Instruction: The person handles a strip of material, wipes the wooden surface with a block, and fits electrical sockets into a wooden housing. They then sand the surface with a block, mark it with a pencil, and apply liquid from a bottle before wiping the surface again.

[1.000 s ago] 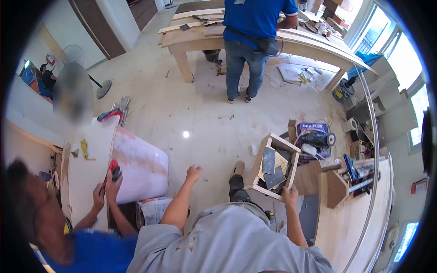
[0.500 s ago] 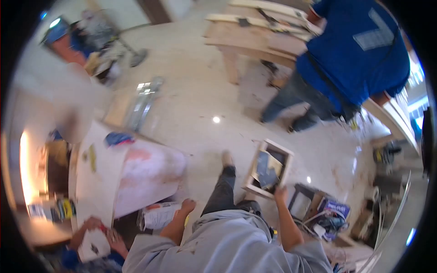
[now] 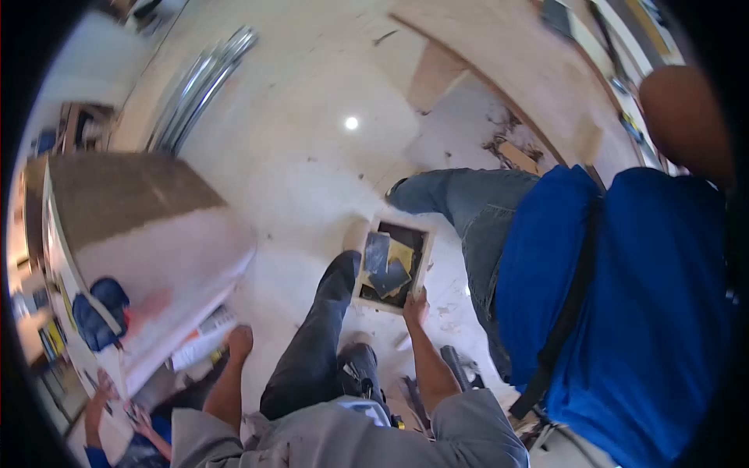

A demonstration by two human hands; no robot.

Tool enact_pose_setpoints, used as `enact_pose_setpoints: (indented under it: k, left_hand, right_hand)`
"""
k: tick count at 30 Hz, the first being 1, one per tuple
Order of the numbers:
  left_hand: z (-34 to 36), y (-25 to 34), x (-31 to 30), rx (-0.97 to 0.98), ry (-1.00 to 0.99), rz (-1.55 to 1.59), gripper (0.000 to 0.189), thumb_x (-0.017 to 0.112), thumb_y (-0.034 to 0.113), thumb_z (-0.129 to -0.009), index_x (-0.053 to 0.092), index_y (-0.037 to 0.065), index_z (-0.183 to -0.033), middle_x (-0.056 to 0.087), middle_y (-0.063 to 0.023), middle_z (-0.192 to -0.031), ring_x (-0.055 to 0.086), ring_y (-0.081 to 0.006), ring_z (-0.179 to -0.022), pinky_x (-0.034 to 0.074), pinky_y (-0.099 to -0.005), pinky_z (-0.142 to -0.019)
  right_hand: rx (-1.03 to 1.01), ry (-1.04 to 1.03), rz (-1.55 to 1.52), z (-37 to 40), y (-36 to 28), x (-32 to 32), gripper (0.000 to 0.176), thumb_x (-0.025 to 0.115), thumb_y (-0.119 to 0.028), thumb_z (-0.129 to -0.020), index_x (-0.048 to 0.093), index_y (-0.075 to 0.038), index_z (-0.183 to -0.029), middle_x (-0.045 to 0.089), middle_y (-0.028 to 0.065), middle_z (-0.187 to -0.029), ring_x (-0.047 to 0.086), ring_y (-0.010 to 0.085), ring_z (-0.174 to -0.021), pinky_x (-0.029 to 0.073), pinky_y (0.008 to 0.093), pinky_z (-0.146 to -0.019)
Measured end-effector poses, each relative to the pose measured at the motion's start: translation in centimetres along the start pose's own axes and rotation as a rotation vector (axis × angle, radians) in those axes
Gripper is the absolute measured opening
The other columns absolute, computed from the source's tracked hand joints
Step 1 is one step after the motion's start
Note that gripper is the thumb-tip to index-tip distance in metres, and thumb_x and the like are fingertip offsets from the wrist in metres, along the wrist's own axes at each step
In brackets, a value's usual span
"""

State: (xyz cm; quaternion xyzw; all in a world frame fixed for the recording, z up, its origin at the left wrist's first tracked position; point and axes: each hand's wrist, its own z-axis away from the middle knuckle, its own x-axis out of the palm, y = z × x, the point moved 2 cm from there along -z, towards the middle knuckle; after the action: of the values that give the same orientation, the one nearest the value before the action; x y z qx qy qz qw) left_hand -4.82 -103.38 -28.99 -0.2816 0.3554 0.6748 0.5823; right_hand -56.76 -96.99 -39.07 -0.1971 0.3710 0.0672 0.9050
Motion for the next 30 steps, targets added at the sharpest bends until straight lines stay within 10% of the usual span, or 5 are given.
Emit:
enact_pose_setpoints:
  k: [6, 11, 14, 17, 30]
  left_hand:
    - [0.5, 11.2, 0.3, -0.134, 0.074, 0.49, 0.025, 0.051, 0.022, -0.087, 0.063, 0.002, -0.093, 0.063, -0.0208, -0.089, 0.061, -0.0349, -0.084, 0.048, -0.0407, -0.075]
    - [4.4, 16.9, 3.0, -0.099, 0.114, 0.486, 0.023, 0.051, 0.02, -0.087, 0.063, 0.002, -0.094, 0.063, -0.0204, -0.089, 0.062, -0.0342, -0.084, 0.049, -0.0406, -0.075]
    - [5.7, 15.2, 8.2, 0.397, 0.344, 0.103, 0.029, 0.042, 0.019, -0.091, 0.061, -0.002, -0.088, 0.059, -0.0253, -0.09, 0.056, -0.0407, -0.087, 0.044, -0.0497, -0.079]
    - [5.2, 17.5, 8.7, 0.078, -0.036, 0.224, 0.033, 0.05, 0.026, -0.088, 0.063, -0.003, -0.096, 0.062, -0.0236, -0.094, 0.058, -0.0397, -0.089, 0.044, -0.0469, -0.081]
    - [1.5, 23.3, -1.3, 0.273, -0.106, -0.065, 0.024, 0.054, 0.022, -0.08, 0.067, 0.002, -0.085, 0.063, -0.0212, -0.081, 0.06, -0.0365, -0.082, 0.047, -0.0403, -0.073]
  right_hand:
    - [-0.522, 0.094, -0.082, 0.9, -3.1, -3.5, 0.044, 0.059, -0.022, -0.082, 0.049, -0.001, -0.12, 0.061, 0.0263, -0.099, 0.059, 0.0431, -0.091, 0.047, 0.0468, -0.078]
    - [-0.529, 0.016, -0.099, 4.0, -5.5, -8.4, 0.046, 0.059, -0.026, -0.082, 0.05, 0.0, -0.12, 0.061, 0.0286, -0.097, 0.059, 0.0441, -0.09, 0.048, 0.0462, -0.078]
    - [-0.386, 0.004, -0.129, 6.7, -1.5, -10.7, 0.049, 0.059, -0.029, -0.081, 0.049, -0.002, -0.121, 0.061, 0.0287, -0.096, 0.058, 0.0444, -0.092, 0.048, 0.0464, -0.08]
    - [-0.259, 0.046, -0.239, 8.0, 6.2, -13.9, 0.051, 0.06, -0.031, -0.08, 0.049, -0.004, -0.122, 0.061, 0.0276, -0.097, 0.058, 0.0435, -0.093, 0.047, 0.0468, -0.083]
    - [0.443, 0.361, -0.244, 14.6, 33.8, -12.4, 0.043, 0.061, -0.021, -0.077, 0.053, -0.004, -0.115, 0.063, 0.0223, -0.093, 0.061, 0.0401, -0.089, 0.048, 0.0472, -0.079]
